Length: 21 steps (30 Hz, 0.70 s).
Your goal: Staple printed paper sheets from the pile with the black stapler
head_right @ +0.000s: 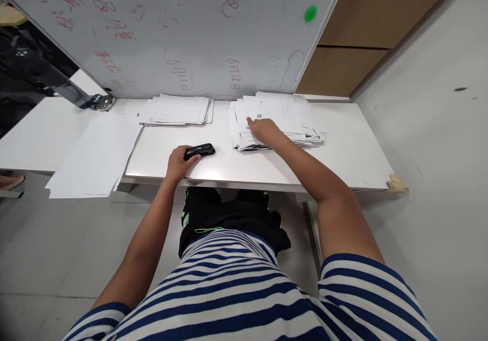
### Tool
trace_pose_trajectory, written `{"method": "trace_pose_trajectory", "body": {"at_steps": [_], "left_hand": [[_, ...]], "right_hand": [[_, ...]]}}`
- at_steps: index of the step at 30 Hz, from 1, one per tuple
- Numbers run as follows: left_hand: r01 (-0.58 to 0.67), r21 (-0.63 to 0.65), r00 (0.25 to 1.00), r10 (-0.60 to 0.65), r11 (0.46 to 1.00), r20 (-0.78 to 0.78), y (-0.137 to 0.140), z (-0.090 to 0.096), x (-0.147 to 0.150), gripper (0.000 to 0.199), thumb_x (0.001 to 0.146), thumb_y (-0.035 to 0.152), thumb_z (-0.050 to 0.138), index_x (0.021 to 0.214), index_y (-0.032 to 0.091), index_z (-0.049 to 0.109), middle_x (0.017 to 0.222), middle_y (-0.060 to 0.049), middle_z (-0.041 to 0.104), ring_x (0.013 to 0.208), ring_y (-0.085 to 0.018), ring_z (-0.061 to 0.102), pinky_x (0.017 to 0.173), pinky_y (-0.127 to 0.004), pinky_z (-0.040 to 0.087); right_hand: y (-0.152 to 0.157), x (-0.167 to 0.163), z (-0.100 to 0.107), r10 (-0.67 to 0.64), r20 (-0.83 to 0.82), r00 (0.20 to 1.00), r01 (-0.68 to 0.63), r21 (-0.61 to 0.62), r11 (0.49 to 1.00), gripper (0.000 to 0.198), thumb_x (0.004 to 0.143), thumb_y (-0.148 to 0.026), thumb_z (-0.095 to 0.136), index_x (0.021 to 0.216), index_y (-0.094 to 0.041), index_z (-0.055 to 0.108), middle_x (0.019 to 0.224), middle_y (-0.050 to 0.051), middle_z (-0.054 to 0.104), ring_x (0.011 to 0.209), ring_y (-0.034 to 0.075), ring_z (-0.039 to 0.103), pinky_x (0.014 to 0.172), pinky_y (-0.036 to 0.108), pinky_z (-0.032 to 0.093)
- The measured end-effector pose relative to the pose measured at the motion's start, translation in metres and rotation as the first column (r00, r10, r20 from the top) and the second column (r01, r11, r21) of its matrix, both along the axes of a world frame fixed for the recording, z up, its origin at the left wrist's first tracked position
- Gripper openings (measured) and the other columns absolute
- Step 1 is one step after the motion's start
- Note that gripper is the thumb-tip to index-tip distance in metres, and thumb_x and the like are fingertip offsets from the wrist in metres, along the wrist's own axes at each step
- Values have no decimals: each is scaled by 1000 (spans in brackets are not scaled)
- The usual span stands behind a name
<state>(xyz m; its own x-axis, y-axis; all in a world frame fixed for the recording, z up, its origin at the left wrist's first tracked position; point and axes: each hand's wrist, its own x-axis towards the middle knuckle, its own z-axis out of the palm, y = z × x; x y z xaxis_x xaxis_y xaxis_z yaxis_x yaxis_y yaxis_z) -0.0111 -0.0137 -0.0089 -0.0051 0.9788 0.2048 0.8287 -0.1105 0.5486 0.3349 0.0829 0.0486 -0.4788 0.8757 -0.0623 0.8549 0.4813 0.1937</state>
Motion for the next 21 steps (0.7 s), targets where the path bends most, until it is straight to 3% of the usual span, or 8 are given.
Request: {"method": "trace_pose_trajectory", "body": {"at_steps": [3,8,13,16,19,21], "left_hand": [[-1,7,1000,1,1000,11,0,-2,0,42,86,52,66,115,21,64,114,-12,69,108,-32,62,94,-46,50],[20,58,1000,-21,998,23,0,-6,-1,41,86,52,66,113,22,65,112,-13,69,106,-32,62,91,-46,50],[22,57,999,-24,998,35,-1,-8,-1,41,86,51,67,114,22,64,112,-13,68,110,-33,61,95,-46,49],[17,108,998,-24,994,61,-5,-5,0,49,85,49,68,123,20,60,125,-15,64,123,-33,56,105,-46,44],[-17,214,990,-13,977,138,-15,7,5,57,85,50,68,131,19,54,136,-17,58,134,-33,49,115,-48,37],[-26,275,958,-54,961,280,-25,22,15,60,87,54,66,134,20,51,140,-16,56,137,-31,48,114,-47,38]], "right_hand": [[5,-4,3,26,79,997,-22,-45,999,69,88,-6,44,154,-6,28,111,23,71,90,31,68,78,40,45],[7,-4,4,37,61,997,-37,-10,999,47,86,-3,43,131,-5,55,102,23,72,92,29,68,80,39,45],[-14,-10,18,-13,-189,982,45,166,985,50,94,-13,34,140,-4,50,99,20,75,91,28,69,78,37,50],[-47,-23,40,36,-474,880,100,257,961,51,98,-26,33,144,-12,52,100,13,77,92,24,70,84,35,54],[-88,-34,70,130,-701,702,119,295,948,49,99,-38,37,142,-23,56,114,8,75,98,24,71,90,37,57],[-110,-38,88,171,-807,565,156,307,939,47,99,-44,40,140,-28,57,116,5,74,101,23,71,93,39,58]]}}
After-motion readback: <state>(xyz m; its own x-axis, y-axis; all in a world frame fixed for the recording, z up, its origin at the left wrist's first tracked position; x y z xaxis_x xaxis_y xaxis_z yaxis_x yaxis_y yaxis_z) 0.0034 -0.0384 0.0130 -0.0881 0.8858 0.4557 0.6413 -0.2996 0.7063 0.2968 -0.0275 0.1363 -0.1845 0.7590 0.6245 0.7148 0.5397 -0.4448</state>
